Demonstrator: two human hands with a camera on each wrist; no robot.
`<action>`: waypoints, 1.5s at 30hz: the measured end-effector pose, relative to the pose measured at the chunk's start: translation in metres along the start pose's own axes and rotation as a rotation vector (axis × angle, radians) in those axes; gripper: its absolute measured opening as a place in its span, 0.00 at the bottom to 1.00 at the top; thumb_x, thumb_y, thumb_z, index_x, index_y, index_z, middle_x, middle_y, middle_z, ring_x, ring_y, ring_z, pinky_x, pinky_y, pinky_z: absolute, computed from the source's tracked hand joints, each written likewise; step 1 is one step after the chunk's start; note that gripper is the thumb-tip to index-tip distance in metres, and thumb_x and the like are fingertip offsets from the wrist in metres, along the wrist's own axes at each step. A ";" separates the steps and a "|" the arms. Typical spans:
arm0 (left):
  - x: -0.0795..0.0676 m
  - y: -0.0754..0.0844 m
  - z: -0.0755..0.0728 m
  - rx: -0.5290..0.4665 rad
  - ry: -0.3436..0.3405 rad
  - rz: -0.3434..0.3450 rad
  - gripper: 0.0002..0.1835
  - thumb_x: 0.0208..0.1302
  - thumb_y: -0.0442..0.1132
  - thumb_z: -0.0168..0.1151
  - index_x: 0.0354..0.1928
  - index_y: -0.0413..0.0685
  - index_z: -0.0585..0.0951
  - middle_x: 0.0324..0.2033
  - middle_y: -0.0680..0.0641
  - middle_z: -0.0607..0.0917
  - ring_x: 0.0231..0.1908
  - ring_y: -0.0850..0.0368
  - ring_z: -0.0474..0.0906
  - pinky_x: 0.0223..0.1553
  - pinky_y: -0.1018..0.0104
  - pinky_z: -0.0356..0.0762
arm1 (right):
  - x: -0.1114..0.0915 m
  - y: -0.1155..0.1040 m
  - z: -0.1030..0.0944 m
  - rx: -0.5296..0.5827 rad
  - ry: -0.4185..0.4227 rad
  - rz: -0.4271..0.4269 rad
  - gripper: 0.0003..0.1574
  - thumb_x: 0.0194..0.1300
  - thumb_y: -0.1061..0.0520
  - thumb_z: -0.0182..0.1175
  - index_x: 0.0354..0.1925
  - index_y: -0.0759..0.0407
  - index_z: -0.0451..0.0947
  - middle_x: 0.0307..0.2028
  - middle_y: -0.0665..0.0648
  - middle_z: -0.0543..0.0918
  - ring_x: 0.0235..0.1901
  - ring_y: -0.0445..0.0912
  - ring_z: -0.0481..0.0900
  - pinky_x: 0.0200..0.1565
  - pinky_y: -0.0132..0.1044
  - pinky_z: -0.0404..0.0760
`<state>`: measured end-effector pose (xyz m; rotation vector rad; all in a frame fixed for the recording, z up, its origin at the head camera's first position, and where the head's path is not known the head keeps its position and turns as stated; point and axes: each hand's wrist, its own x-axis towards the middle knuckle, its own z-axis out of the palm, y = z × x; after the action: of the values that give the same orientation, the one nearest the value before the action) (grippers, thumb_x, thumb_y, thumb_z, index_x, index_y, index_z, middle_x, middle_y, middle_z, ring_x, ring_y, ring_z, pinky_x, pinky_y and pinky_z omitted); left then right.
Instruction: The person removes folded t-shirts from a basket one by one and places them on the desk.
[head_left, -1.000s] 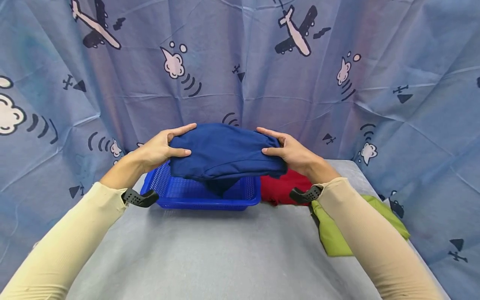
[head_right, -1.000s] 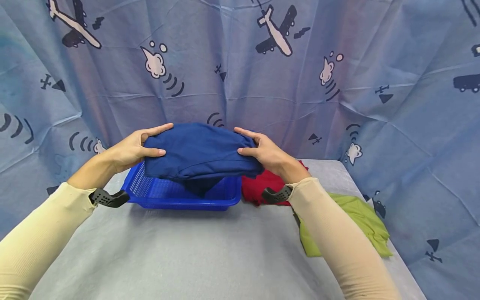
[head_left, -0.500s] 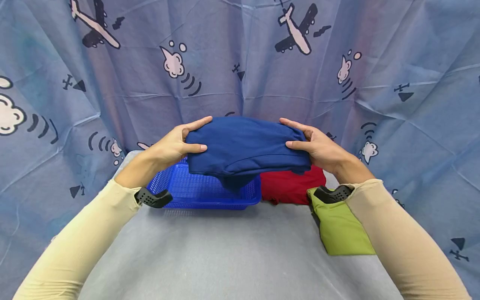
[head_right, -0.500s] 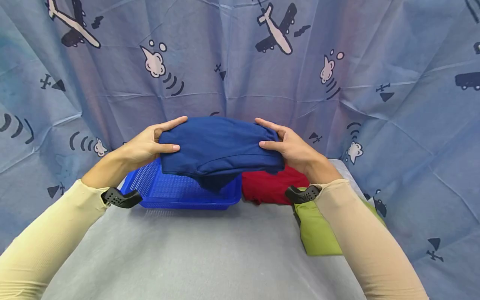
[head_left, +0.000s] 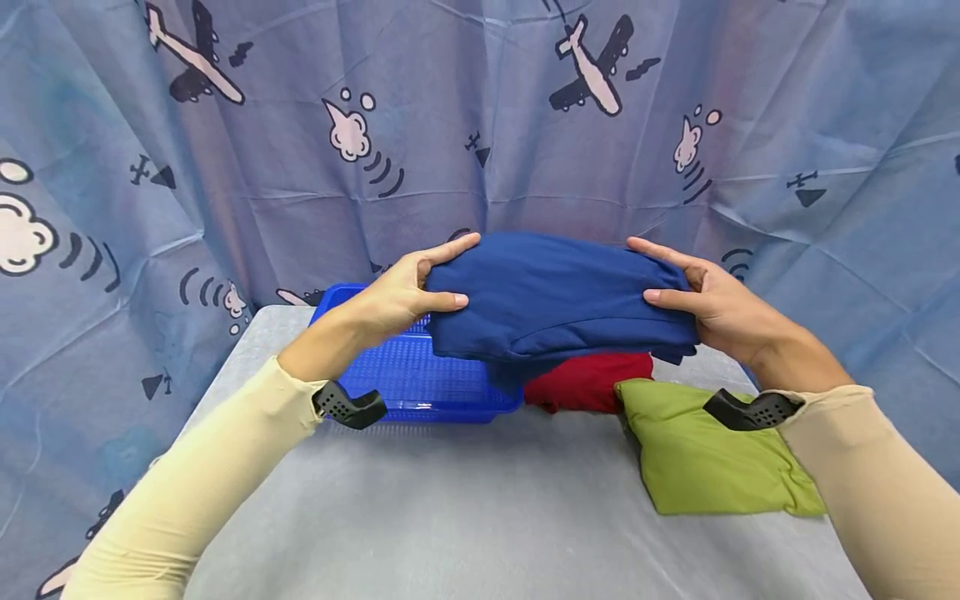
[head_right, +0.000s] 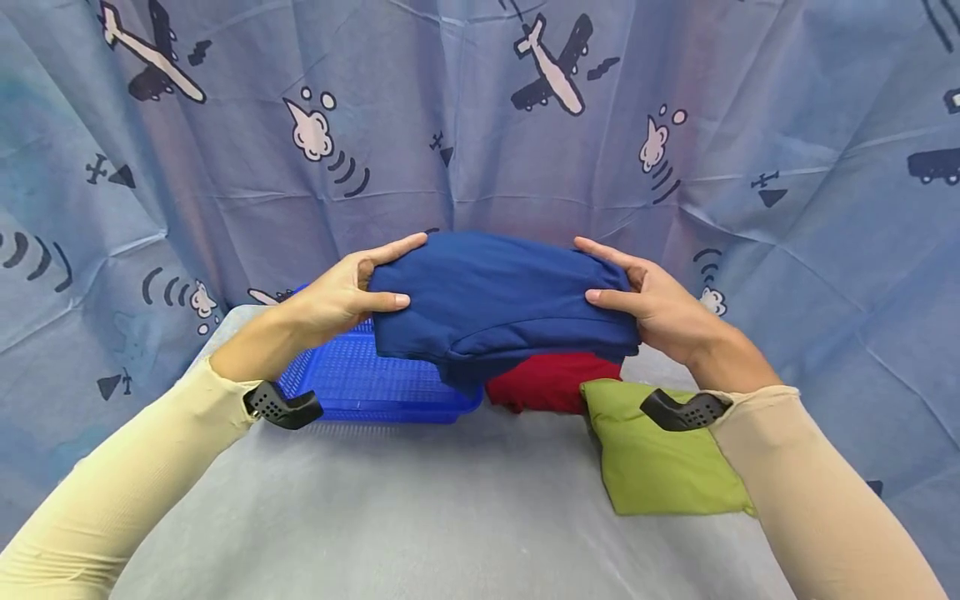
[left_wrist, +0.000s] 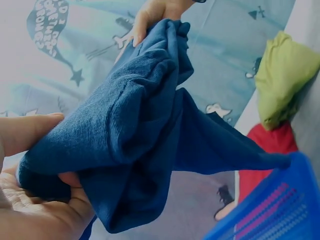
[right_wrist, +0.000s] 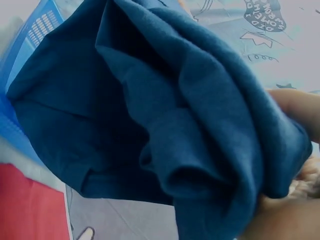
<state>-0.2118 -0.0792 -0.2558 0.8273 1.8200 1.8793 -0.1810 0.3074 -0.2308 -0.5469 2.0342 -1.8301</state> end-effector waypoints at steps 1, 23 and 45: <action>0.002 0.000 0.003 0.011 0.002 -0.002 0.43 0.67 0.24 0.57 0.80 0.57 0.56 0.74 0.41 0.67 0.71 0.48 0.68 0.63 0.63 0.76 | -0.004 0.001 -0.003 -0.004 0.002 -0.004 0.41 0.77 0.67 0.48 0.80 0.40 0.54 0.71 0.46 0.67 0.61 0.37 0.78 0.54 0.34 0.84; 0.021 -0.054 0.086 -0.017 -0.129 -0.088 0.45 0.67 0.22 0.58 0.81 0.56 0.54 0.77 0.44 0.63 0.73 0.44 0.66 0.69 0.53 0.73 | -0.091 0.049 -0.064 -0.046 0.012 0.054 0.45 0.78 0.73 0.38 0.82 0.41 0.44 0.71 0.34 0.68 0.61 0.36 0.80 0.48 0.41 0.87; -0.002 -0.152 0.119 0.056 -0.070 -0.312 0.43 0.64 0.25 0.63 0.79 0.53 0.60 0.76 0.43 0.65 0.73 0.49 0.66 0.74 0.52 0.65 | -0.108 0.133 -0.050 0.039 -0.096 0.228 0.42 0.79 0.67 0.41 0.82 0.47 0.39 0.68 0.26 0.67 0.64 0.27 0.73 0.58 0.36 0.83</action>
<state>-0.1503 0.0214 -0.4089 0.5790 1.8441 1.5919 -0.1193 0.4170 -0.3578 -0.3674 1.9077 -1.6726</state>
